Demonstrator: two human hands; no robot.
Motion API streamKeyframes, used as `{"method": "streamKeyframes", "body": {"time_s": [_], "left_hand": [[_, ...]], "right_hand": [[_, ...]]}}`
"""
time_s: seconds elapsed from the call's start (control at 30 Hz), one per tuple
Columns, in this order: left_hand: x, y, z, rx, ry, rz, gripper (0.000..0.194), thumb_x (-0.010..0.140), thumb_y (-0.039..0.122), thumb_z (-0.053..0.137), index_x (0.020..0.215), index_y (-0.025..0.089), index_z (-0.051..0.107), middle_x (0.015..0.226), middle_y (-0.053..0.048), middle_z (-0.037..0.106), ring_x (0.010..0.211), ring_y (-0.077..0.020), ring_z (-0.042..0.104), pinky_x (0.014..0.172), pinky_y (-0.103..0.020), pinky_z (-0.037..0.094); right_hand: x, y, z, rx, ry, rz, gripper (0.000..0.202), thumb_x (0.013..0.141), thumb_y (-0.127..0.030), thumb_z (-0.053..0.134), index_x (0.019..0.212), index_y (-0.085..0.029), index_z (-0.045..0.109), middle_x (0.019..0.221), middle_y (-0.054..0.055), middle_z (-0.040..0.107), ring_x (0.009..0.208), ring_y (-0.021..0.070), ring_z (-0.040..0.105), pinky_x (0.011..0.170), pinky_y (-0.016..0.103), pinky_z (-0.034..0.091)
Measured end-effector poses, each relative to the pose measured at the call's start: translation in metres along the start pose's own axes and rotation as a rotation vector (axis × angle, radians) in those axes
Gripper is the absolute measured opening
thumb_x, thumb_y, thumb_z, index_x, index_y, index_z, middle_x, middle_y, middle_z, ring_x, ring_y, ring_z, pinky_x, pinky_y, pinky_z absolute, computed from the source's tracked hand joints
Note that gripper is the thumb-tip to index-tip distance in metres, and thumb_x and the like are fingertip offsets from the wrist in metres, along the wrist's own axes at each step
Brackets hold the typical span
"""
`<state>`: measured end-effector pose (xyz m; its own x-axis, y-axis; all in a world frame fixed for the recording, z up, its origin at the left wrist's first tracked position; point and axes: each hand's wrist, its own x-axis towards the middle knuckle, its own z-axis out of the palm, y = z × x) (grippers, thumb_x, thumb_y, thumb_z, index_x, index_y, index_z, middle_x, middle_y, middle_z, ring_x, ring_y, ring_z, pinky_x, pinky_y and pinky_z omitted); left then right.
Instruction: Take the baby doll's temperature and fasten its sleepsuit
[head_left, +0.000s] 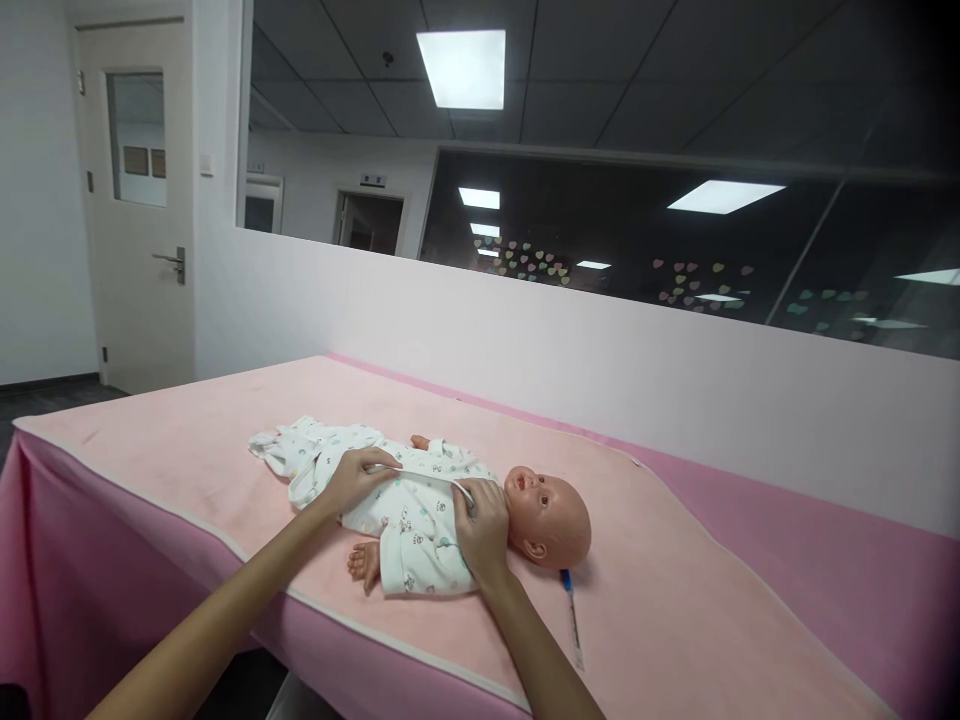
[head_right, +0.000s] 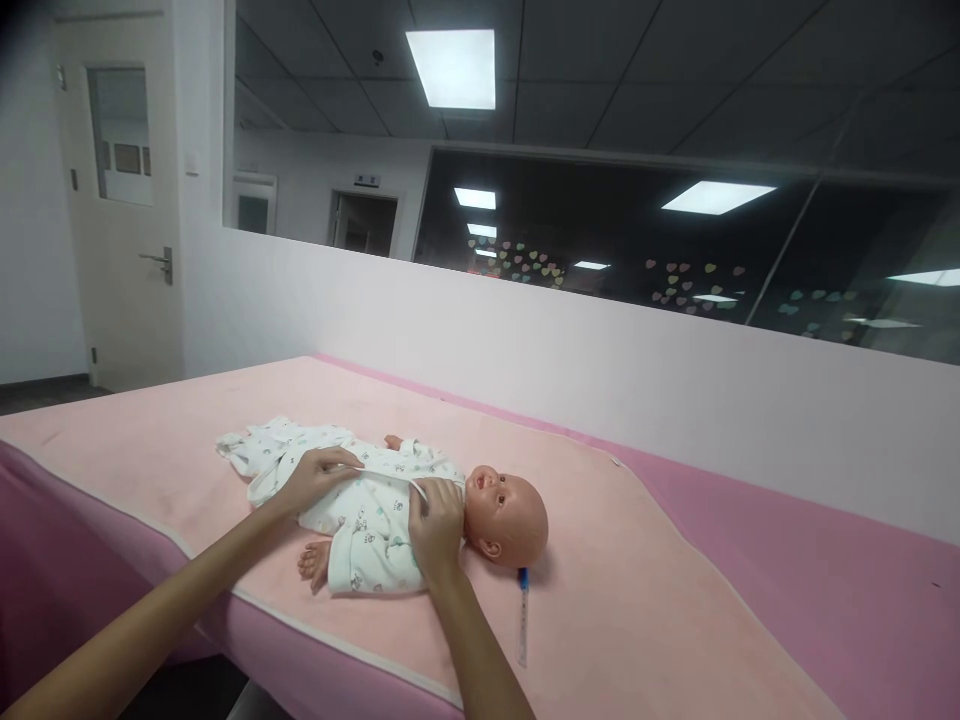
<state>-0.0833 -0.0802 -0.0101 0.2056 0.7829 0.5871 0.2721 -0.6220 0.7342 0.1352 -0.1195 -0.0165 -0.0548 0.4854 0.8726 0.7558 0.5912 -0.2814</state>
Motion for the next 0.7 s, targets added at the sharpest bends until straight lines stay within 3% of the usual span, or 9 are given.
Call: {"method": "streamKeyframes", "body": {"time_s": [0.23,0.5,0.7], "left_hand": [[-0.006,-0.002,0.011,0.273,0.136,0.139,0.013,0.078,0.03,0.056,0.08,0.024,0.068,0.083,-0.001,0.068,0.08,-0.0181,0.06,0.075,-0.029,0.045],[-0.005,0.001,0.013,0.419,0.0,0.143,0.021,0.079,0.037,0.052,0.076,0.025,0.07,0.087,0.0,0.068,0.079,-0.0174,0.06,0.073,-0.027,0.045],[-0.005,0.002,0.011,0.433,-0.052,0.16,0.019,0.077,0.033,0.053,0.084,0.029,0.07,0.095,0.002,0.067,0.082,-0.0175,0.06,0.074,-0.027,0.045]], "right_hand": [[0.0,0.001,0.001,-0.007,0.002,0.005,0.014,0.082,-0.021,0.045,0.074,-0.019,0.056,0.072,0.002,0.059,0.072,0.0164,0.05,0.068,0.03,0.036],[-0.001,0.002,0.001,0.0,0.005,0.018,0.014,0.082,-0.022,0.044,0.075,-0.019,0.056,0.074,0.003,0.059,0.073,0.0168,0.05,0.068,0.031,0.037],[-0.001,0.003,0.002,-0.009,0.012,0.016,0.013,0.082,-0.021,0.045,0.074,-0.02,0.055,0.074,0.003,0.059,0.073,0.0171,0.05,0.068,0.031,0.037]]}}
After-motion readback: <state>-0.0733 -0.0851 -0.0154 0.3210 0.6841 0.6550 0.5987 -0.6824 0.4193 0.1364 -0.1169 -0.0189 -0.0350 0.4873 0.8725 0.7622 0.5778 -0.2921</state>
